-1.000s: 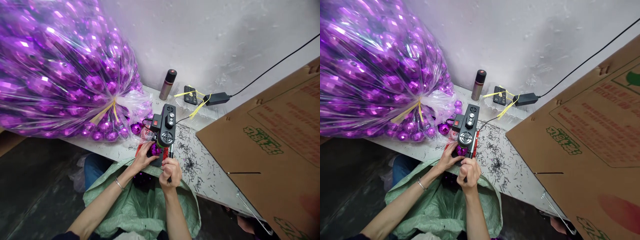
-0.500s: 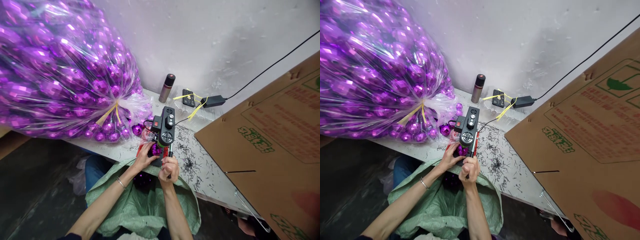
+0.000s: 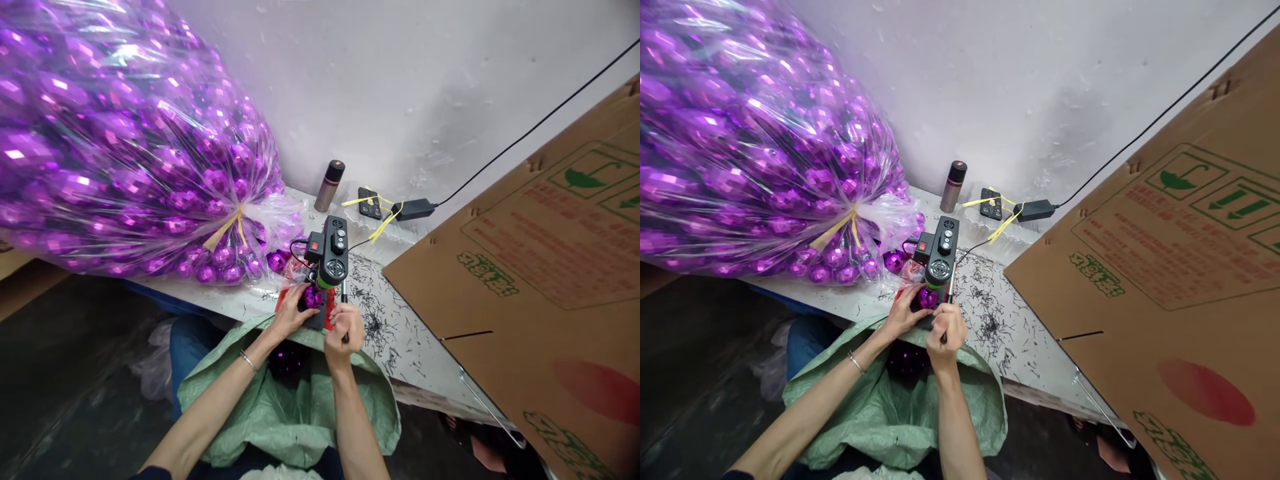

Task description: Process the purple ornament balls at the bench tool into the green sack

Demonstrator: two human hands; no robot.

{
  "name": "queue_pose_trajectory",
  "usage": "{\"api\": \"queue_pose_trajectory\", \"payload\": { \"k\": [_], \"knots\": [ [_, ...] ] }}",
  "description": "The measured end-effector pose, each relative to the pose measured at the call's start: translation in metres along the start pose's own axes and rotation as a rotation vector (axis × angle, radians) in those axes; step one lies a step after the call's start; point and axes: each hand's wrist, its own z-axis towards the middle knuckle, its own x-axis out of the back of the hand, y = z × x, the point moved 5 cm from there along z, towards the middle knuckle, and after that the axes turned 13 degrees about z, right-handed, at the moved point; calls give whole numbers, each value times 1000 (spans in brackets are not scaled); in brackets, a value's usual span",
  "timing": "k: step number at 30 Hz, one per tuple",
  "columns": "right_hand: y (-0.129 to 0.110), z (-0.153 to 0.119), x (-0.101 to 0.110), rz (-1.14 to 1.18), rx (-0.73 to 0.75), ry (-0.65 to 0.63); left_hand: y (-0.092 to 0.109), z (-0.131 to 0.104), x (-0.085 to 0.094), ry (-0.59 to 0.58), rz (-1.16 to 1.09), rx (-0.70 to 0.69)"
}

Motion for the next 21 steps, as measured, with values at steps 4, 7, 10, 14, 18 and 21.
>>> {"api": "queue_pose_trajectory", "payload": {
  "k": [4, 7, 10, 14, 18, 21],
  "knots": [
    [-10, 34, 3, 42, -192, 29, 3, -18, 2, 30, 49, -19],
    [-15, 41, 4, 50, -196, 3, 8, -44, 10, 17, 150, -94],
    [-17, 34, 2, 18, -118, -33, 9, -48, 32, 61, 267, -107],
    [-18, 25, 1, -1, -63, -36, -3, 10, 72, 243, 466, 29],
    [-19, 26, 1, -3, -41, -65, -22, 76, 77, 15, 766, 236],
    [-18, 26, 2, 2, -42, -85, -25, 86, 70, -96, 864, 249]
  ]
}}
